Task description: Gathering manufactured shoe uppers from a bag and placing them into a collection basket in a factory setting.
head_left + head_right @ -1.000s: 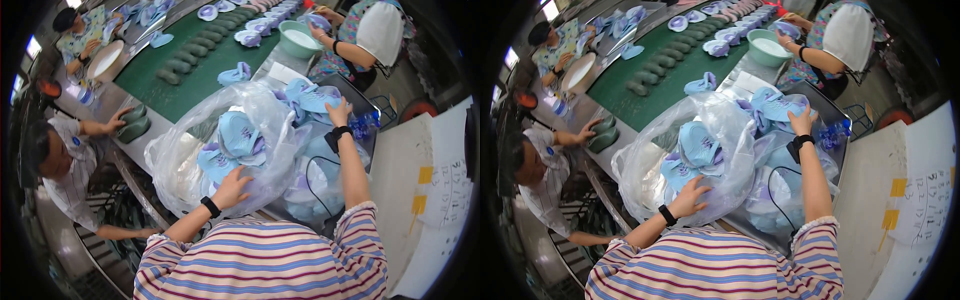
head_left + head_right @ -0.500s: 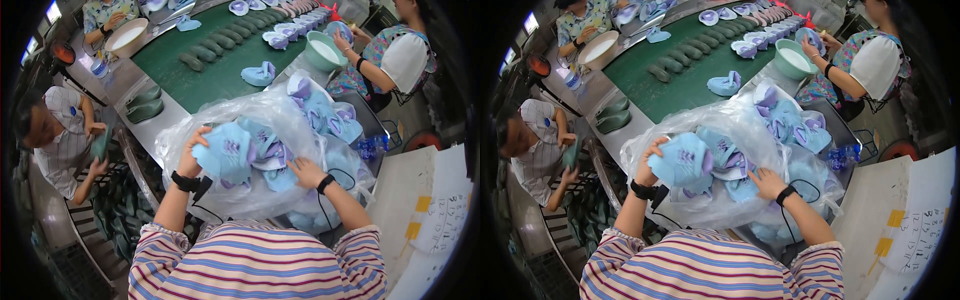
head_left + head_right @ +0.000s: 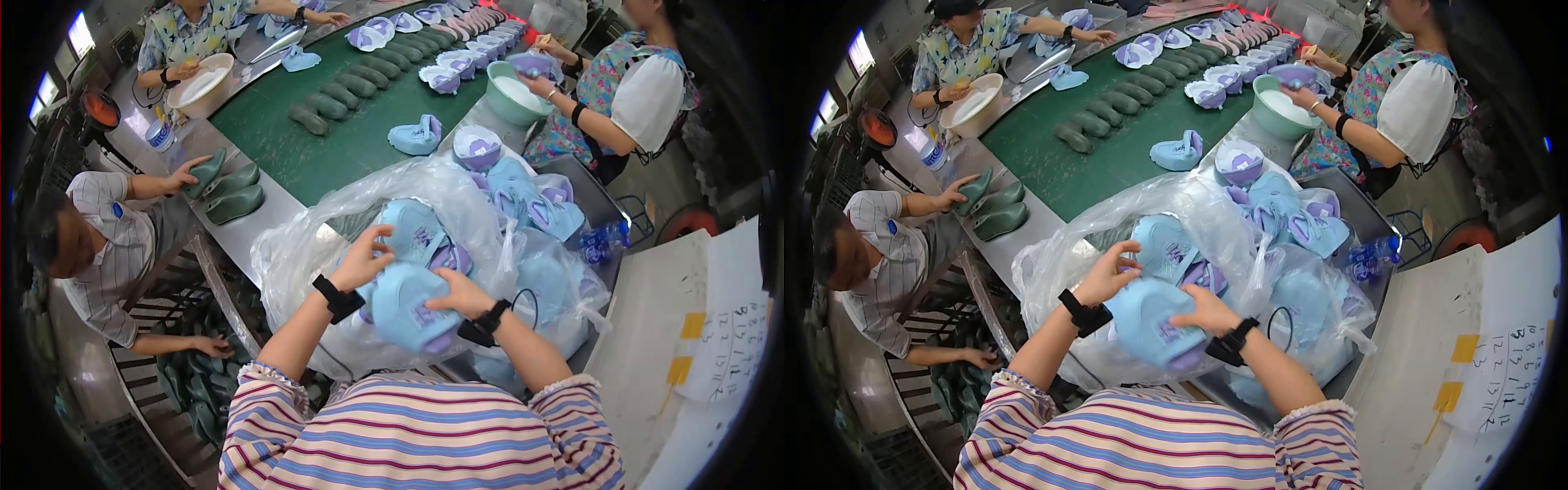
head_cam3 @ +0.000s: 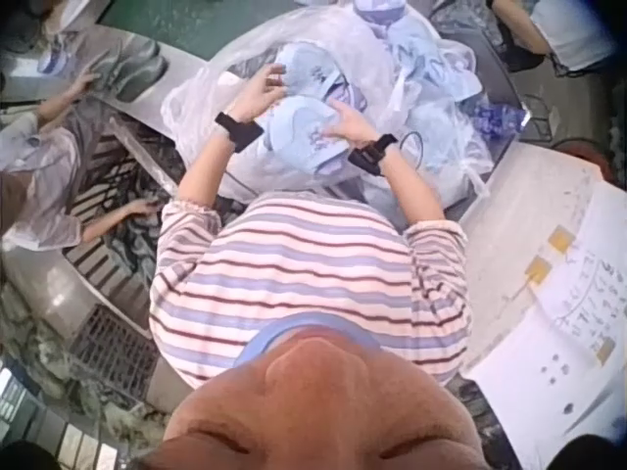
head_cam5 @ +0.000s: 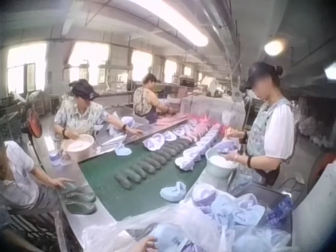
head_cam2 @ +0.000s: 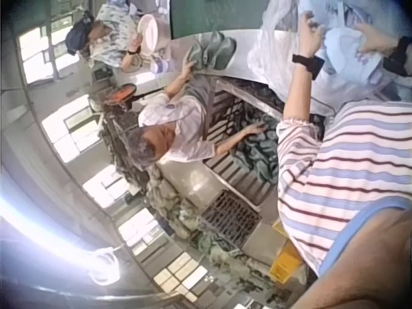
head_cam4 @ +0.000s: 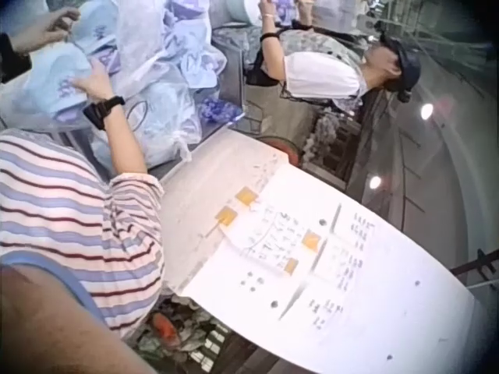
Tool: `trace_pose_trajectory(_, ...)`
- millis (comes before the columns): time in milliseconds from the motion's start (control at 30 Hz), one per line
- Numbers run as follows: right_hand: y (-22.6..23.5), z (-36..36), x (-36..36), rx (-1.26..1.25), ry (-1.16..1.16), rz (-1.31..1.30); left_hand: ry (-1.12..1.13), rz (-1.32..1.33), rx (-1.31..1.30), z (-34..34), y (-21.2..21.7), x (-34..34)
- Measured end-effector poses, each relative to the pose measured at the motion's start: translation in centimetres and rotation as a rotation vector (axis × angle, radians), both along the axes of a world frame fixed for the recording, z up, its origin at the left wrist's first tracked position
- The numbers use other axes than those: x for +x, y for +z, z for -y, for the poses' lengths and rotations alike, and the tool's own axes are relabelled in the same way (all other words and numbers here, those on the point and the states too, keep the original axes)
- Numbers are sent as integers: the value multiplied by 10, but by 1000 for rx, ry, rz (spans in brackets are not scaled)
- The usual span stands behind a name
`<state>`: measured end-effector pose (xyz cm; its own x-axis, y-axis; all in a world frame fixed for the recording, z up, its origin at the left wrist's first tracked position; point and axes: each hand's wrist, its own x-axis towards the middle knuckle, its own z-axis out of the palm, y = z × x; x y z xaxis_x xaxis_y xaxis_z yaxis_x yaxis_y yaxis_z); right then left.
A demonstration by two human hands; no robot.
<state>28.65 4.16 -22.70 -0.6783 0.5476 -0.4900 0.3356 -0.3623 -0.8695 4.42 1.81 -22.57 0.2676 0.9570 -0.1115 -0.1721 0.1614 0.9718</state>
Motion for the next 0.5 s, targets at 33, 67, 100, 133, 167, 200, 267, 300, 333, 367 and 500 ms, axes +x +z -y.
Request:
trace_pose_trajectory(33, -10, 2, 22, 16, -13, 0, 47, -169, -33, -9, -18, -5)
trace_pose_trajectory(67, -11, 4, 39, 113, 40, 145, 101, -341, -74, -15, -33, -7)
trace_pose_trajectory(100, -10, 7, 54, 250, 32, 283, 121, -416, -8, -20, -42, -2)
trace_pose_trajectory(133, -9, 12, 61, 386, 31, 416, 124, -414, -2, -23, -53, 3)
trace_pose_trajectory(167, -9, 18, 63, 394, 31, 417, 225, -605, 59, -26, -64, 12)
trace_pose_trajectory(200, -10, 20, 68, 442, 70, 407, 326, -789, 127, -35, -76, 23)
trace_pose_trajectory(267, -5, 21, 65, 508, 122, 385, 444, -771, 59, -47, -92, 33)
trace_pose_trajectory(300, 2, 23, 60, 365, 141, 239, 471, -825, -135, -53, -100, 37)
trace_pose_trajectory(333, 10, 25, 52, 217, 166, 88, 499, -877, -337, -55, -108, 35)
trace_pose_trajectory(367, 15, 24, 44, 111, 127, 78, 492, -858, -462, -57, -116, 29)
trace_pose_trajectory(500, -2, 11, 55, 235, -179, -250, 459, -855, -32, -47, -97, 52)
